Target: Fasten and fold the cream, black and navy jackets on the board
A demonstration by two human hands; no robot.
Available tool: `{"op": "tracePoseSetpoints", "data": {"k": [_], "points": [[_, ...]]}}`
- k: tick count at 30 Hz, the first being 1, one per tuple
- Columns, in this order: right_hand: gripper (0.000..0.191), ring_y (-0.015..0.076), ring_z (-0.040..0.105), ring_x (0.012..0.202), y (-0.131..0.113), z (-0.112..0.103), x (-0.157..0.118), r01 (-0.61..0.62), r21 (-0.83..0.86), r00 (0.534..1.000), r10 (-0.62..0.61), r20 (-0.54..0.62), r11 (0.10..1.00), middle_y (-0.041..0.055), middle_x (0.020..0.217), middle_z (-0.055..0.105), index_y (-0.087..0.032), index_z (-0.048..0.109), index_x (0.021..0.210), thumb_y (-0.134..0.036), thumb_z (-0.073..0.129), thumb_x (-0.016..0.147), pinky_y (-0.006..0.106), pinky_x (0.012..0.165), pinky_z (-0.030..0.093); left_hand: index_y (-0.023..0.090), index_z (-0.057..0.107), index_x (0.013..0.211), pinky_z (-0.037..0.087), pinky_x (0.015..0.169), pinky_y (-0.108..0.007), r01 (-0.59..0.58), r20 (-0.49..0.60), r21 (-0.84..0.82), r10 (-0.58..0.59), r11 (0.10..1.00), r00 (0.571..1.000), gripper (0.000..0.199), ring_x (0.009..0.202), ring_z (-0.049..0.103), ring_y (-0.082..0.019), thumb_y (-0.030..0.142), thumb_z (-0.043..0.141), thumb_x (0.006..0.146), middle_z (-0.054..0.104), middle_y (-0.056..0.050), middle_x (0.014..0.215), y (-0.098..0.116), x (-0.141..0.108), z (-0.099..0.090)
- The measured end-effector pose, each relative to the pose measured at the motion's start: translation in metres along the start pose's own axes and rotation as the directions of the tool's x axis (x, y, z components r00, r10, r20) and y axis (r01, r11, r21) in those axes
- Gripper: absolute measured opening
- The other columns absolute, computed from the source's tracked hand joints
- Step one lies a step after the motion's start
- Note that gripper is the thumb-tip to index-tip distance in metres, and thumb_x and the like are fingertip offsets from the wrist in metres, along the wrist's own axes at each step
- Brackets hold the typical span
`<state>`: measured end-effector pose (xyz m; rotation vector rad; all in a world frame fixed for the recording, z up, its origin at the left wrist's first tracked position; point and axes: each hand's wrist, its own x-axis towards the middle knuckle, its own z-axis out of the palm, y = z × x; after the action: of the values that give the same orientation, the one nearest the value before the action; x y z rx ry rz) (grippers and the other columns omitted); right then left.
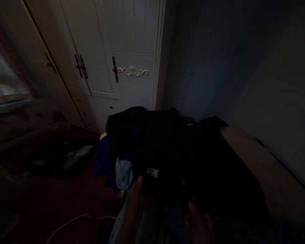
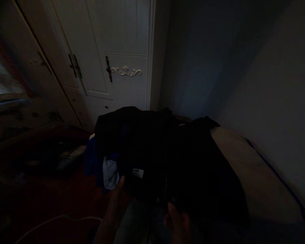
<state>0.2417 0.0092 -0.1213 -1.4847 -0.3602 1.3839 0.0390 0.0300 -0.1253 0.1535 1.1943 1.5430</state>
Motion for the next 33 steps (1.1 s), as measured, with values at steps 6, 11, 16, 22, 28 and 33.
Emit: {"op": "tracePoseSetpoints", "data": {"k": [6, 11, 16, 22, 28, 33], "points": [[0.073, 0.0105, 0.052, 0.049, 0.013, -0.007, 0.009, 0.067, -0.083, 0.998, -0.067, 0.002, 0.994, 0.0009, 0.05, 0.055, -0.016, 0.047, 0.059, -0.072, 0.082, 0.028, 0.024, 0.05, 0.043, 0.017, 0.056, 0.111, 0.055, 0.063, -0.031, -0.286, -0.182, 0.22, 0.327, 0.933, 0.927, 0.068, 0.089, 0.066, -0.024, 0.052, 0.08, 0.058, 0.064, -0.012, 0.112, 0.034, 0.016, -0.015], [0.068, 0.0125, 0.055, 0.053, 0.022, -0.02, 0.026, 0.137, -0.135, 0.99, -0.14, -0.011, 0.981, 0.0031, 0.052, 0.057, -0.015, 0.049, 0.058, -0.069, 0.083, 0.034, 0.024, 0.051, 0.043, 0.017, 0.066, 0.085, 0.052, 0.074, -0.033, -0.422, -0.037, 0.625, 0.565, 0.657, 0.824, 0.043, 0.091, 0.065, -0.027, 0.051, 0.079, 0.061, 0.067, -0.01, 0.089, 0.064, 0.002, -0.009], [0.068, 0.0126, 0.054, 0.048, 0.011, -0.013, 0.015, 0.141, -0.103, 0.988, -0.146, -0.042, 0.985, 0.002, 0.048, 0.055, -0.016, 0.048, 0.056, -0.069, 0.083, 0.03, 0.025, 0.049, 0.043, 0.018, 0.071, 0.082, 0.047, 0.07, -0.029, -0.43, 0.118, 0.725, 0.519, 0.538, 0.847, 0.032, 0.085, 0.065, -0.025, 0.042, 0.079, 0.062, 0.07, -0.01, 0.086, 0.099, 0.001, 0.005], [0.071, 0.0122, 0.054, 0.048, 0.0, -0.003, -0.002, 0.02, -0.032, 0.996, -0.023, -0.085, 0.999, 0.0017, 0.05, 0.056, -0.016, 0.051, 0.058, -0.065, 0.085, 0.02, 0.026, 0.048, 0.044, 0.015, 0.071, 0.079, 0.045, 0.057, -0.022, -0.313, 0.096, 0.35, 0.299, 0.883, 0.949, 0.018, 0.065, 0.062, -0.015, 0.029, 0.075, 0.067, 0.069, -0.003, 0.073, 0.107, 0.003, 0.009], [0.068, 0.0114, 0.055, 0.051, 0.013, -0.004, 0.003, 0.029, 0.011, 0.999, -0.029, -0.026, 1.0, 0.0011, 0.053, 0.058, -0.016, 0.051, 0.061, -0.065, 0.085, 0.029, 0.025, 0.051, 0.046, 0.018, 0.068, 0.086, 0.052, 0.073, -0.014, 0.033, 0.109, -0.362, 0.007, 0.932, 0.994, 0.022, 0.073, 0.067, -0.006, 0.011, 0.047, 0.085, 0.073, -0.001, 0.084, 0.079, -0.01, 0.011], [0.053, 0.0096, 0.055, 0.051, 0.013, -0.011, 0.01, 0.155, 0.213, 0.983, -0.172, 0.064, 0.965, -0.0028, 0.056, 0.059, -0.017, 0.055, 0.07, -0.051, 0.087, 0.045, 0.023, 0.049, 0.046, 0.018, 0.066, 0.087, 0.056, 0.071, -0.023, 0.3, 0.204, -0.508, -0.225, 0.808, 0.953, 0.031, 0.074, 0.07, -0.013, 0.003, 0.04, 0.08, 0.074, -0.004, 0.08, 0.044, -0.016, -0.005]]}}
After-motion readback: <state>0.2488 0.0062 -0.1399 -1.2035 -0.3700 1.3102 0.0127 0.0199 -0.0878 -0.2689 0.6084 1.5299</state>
